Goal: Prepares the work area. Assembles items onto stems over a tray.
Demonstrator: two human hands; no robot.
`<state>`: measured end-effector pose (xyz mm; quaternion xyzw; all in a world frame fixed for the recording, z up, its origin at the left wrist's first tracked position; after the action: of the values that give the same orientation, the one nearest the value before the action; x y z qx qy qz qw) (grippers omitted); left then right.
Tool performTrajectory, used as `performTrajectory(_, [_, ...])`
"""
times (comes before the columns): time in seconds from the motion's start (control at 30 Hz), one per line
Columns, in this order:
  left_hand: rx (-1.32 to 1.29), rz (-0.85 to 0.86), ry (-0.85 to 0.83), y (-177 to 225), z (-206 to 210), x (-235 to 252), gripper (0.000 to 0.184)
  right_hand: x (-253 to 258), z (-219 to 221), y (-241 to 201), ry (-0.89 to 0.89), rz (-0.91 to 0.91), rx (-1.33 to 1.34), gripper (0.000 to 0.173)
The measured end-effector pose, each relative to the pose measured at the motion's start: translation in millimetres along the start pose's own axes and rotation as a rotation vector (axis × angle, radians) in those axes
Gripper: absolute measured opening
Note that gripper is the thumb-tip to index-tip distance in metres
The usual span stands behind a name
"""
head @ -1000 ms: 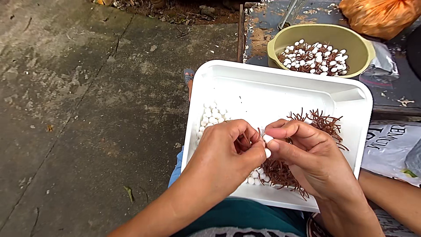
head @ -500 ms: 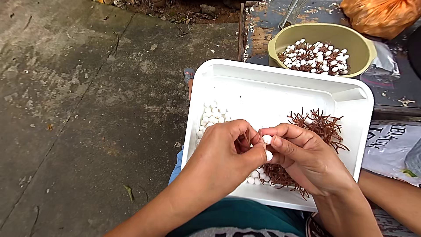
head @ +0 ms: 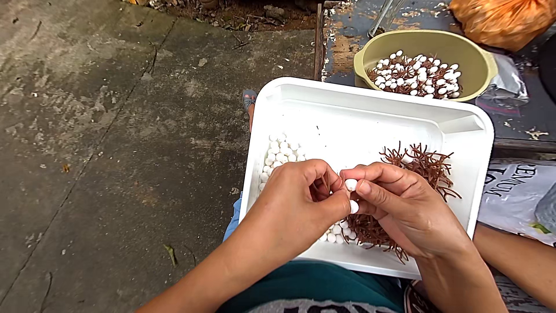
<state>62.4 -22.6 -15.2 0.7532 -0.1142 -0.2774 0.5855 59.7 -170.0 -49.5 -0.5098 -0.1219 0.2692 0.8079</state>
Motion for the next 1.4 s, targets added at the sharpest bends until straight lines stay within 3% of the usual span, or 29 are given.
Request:
performTrajectory(0.67, [-0.072,-0.006,0.032,-4,2,-1,0.007,-3,1,-8,0.02,-0.057,-0.234,0.011])
performTrajectory(0.9, [-0.032,0.027,0.008,3,2,1,0.008,-10,1,-3,0.127,-0.111,-0.066,0.013])
performTrajectory(1.4, [-0.07,0.048,-0.021,-1,4,2,0.006,-9,-2,-17,0.08,-0.118,-0.298,0.009])
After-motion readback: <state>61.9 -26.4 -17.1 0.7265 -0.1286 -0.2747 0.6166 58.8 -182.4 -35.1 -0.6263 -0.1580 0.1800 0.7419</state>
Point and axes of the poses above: each hand's wrist, its own x-axis towards the middle knuckle, its own z-axis out of the palm, y = z × x, the point moved 8 cm from there along x, towards the middle knuckle, and after that the axes turned 14 degrees about -y, right-handed, at the moved point
